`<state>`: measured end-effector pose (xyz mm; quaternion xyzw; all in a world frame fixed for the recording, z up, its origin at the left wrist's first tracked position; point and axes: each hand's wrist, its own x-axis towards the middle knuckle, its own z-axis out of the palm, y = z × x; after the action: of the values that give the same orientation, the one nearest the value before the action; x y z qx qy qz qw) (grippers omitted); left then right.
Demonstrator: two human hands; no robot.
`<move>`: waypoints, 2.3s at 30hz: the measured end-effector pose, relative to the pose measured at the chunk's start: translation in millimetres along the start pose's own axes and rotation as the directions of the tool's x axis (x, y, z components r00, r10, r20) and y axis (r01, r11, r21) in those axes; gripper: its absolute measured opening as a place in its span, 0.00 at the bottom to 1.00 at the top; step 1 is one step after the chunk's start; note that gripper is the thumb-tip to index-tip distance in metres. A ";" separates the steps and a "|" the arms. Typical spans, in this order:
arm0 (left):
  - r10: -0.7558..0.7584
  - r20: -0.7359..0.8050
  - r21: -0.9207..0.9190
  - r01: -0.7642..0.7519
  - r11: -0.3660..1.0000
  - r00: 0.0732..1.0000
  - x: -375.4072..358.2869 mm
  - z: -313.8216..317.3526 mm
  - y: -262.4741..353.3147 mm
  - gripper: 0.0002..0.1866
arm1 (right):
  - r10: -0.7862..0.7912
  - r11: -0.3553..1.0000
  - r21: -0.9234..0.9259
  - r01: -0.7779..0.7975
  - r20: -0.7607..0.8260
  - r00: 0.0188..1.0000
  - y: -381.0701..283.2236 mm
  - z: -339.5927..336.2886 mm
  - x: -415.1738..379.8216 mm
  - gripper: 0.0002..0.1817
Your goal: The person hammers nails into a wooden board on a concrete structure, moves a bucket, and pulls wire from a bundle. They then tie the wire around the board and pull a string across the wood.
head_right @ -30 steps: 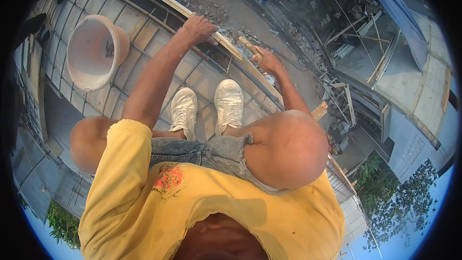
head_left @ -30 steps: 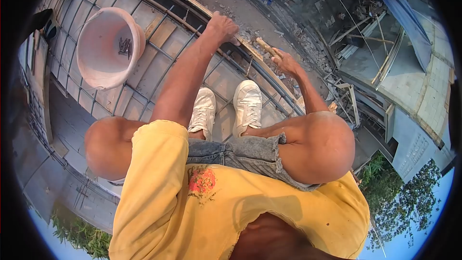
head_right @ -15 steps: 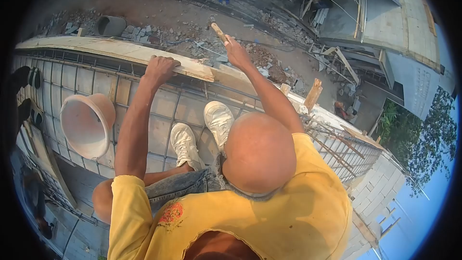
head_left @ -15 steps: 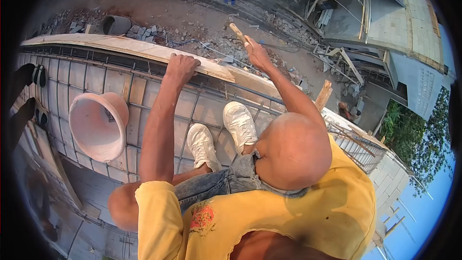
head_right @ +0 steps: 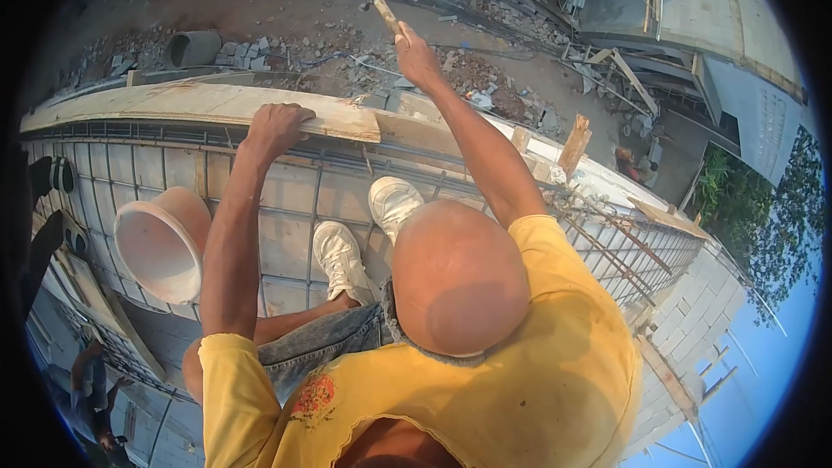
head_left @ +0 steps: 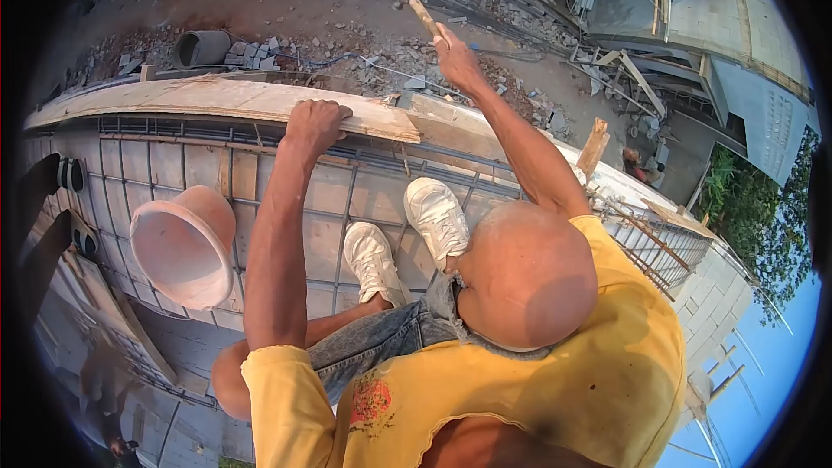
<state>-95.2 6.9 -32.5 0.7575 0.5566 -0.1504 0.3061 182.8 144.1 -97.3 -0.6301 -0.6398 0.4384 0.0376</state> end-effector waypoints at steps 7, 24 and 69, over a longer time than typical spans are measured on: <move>-0.026 -0.007 -0.002 0.026 1.000 1.000 1.3 3.1 1.4 0.22 | 0.063 0.940 -0.317 0.127 0.527 0.847 23.6 43.7 -35.9 0.28; 0.166 -0.483 0.166 -0.096 0.982 0.860 -27.5 18.0 -3.7 0.15 | -0.184 0.945 0.312 0.102 0.248 0.951 -56.5 1.2 -132.7 0.26; -0.951 0.024 -0.790 0.588 0.171 0.309 -300.2 174.3 -182.2 0.09 | 0.598 0.641 0.634 -0.433 -0.059 0.799 201.8 -118.2 -292.7 0.13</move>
<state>-346.5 -293.5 -49.5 0.1784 0.9365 0.1196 0.2771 469.4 -76.8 0.0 -0.7951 -0.2508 0.5191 0.1884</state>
